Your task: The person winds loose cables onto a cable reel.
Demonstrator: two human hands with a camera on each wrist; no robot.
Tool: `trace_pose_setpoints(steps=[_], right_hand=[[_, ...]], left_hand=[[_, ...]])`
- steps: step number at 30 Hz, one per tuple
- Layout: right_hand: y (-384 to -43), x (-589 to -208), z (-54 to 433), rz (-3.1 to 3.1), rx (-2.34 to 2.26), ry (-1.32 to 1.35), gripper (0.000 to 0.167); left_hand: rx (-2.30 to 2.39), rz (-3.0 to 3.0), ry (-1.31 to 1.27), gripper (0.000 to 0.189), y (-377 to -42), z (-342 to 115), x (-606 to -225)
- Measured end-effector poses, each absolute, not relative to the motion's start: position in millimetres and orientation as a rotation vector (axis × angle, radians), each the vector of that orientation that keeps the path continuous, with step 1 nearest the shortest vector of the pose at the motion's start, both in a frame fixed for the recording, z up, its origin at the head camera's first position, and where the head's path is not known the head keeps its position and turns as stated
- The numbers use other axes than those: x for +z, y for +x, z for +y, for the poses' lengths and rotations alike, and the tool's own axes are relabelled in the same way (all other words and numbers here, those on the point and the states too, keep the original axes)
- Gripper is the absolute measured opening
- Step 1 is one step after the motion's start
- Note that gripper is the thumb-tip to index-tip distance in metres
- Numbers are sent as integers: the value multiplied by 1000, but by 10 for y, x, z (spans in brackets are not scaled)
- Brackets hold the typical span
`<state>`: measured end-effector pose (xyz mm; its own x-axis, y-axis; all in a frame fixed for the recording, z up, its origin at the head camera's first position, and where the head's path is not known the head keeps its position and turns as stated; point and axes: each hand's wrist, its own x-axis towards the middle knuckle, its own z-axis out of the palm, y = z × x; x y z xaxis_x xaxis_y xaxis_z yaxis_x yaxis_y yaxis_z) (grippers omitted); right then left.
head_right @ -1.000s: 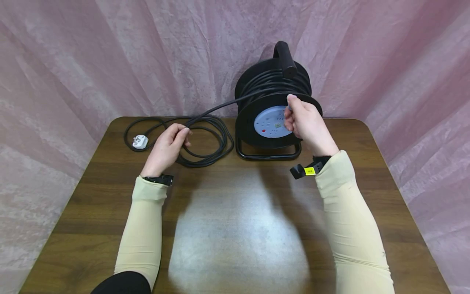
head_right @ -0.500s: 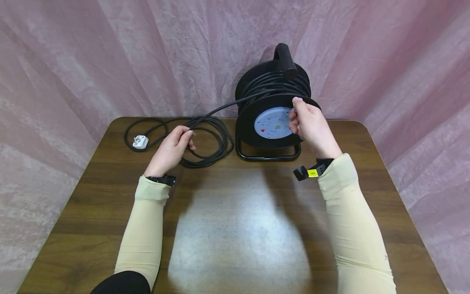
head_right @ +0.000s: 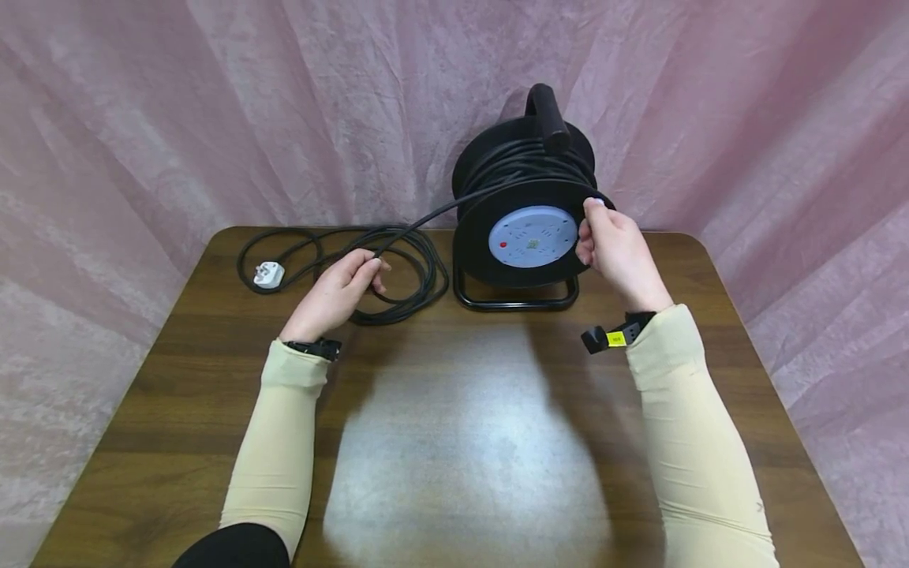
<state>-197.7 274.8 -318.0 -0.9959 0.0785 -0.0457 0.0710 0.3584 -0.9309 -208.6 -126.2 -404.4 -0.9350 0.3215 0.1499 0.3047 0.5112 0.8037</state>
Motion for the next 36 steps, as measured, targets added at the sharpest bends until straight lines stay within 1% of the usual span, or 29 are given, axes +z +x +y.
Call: trace_pose_setpoints(steps=[8, 13, 21, 28, 34, 36], right_hand=[[-1970, -3259, 2814, -2607, 1731, -163, 62], [-1957, -3300, 2842, -2639, 1692, -207, 65], [-1943, -3388, 2887, -2659, 1649, -237, 65], [-1935, -3506, 2961, -2683, 1676, -273, 66], [-1927, -3602, 3008, -2733, 1651, -246, 68], [-1925, -3625, 3017, -2740, 1650, -233, 68]], left_hand=[[1409, 2673, 647, 31, -2074, -1236, -4040], [1393, 2658, 629, 29, -2069, -1245, -4059], [1461, 2613, 637, 37, -2053, -1247, -4036], [1534, 2632, 659, 28, -2006, -1274, -3986], [1446, 2621, 645, 38, -1990, -1246, -3979], [1433, 2618, 638, 37, -1993, -1246, -3990]])
